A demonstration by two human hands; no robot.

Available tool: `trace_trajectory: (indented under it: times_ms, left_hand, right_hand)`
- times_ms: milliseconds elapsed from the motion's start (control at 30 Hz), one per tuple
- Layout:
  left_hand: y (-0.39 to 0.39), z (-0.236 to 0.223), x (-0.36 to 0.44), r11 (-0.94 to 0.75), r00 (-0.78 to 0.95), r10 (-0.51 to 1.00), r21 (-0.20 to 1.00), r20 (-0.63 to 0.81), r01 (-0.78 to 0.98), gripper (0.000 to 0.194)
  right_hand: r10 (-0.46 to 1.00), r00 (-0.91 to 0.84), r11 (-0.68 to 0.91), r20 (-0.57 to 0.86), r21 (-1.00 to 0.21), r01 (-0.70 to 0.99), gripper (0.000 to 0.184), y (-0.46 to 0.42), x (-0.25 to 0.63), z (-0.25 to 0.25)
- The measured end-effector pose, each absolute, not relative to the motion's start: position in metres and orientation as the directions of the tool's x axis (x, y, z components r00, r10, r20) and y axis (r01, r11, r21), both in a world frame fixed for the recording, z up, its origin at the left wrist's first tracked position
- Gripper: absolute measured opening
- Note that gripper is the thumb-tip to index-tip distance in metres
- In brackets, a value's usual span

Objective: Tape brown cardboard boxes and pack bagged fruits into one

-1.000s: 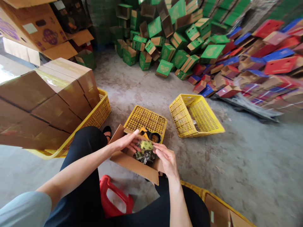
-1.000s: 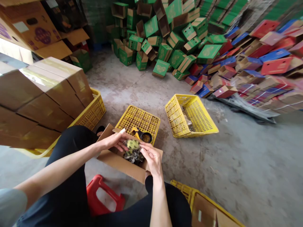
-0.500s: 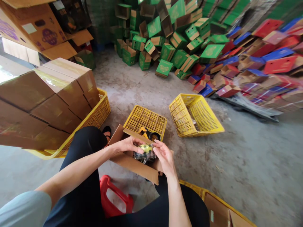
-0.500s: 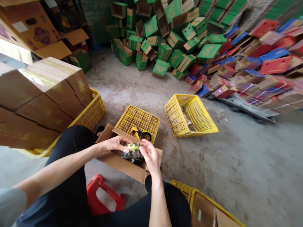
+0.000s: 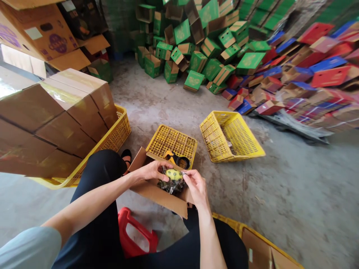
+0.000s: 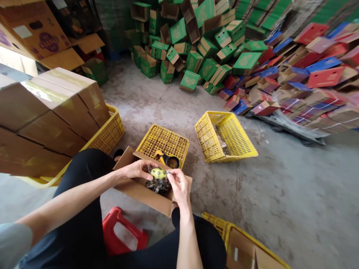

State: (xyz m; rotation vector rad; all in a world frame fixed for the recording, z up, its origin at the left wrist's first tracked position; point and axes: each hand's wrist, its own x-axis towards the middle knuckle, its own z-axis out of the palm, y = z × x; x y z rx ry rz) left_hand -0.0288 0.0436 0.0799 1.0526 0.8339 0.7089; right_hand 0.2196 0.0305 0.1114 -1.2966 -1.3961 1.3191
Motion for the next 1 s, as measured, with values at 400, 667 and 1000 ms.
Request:
trace_trajectory:
  times_ms: [400,667,1000]
  left_hand:
    - [0.042,0.083,-0.033,0.309,0.546,0.81,0.947,-0.214,-0.088,0.073]
    - [0.041,0.078,-0.032,0.347,0.518,0.82,0.931,-0.244,-0.111,0.077]
    - [0.039,0.091,-0.031,0.311,0.493,0.844,0.941,-0.21,-0.132,0.052]
  right_hand:
    - [0.986,-0.114,-0.104,-0.119,-0.986,0.126,0.028,0.031,0.221,0.111]
    - [0.976,-0.163,-0.123,-0.141,-0.985,0.117,0.036,0.031,0.222,0.114]
    - [0.987,-0.1,-0.105,-0.122,-0.982,0.16,0.031,0.032,0.224,0.109]
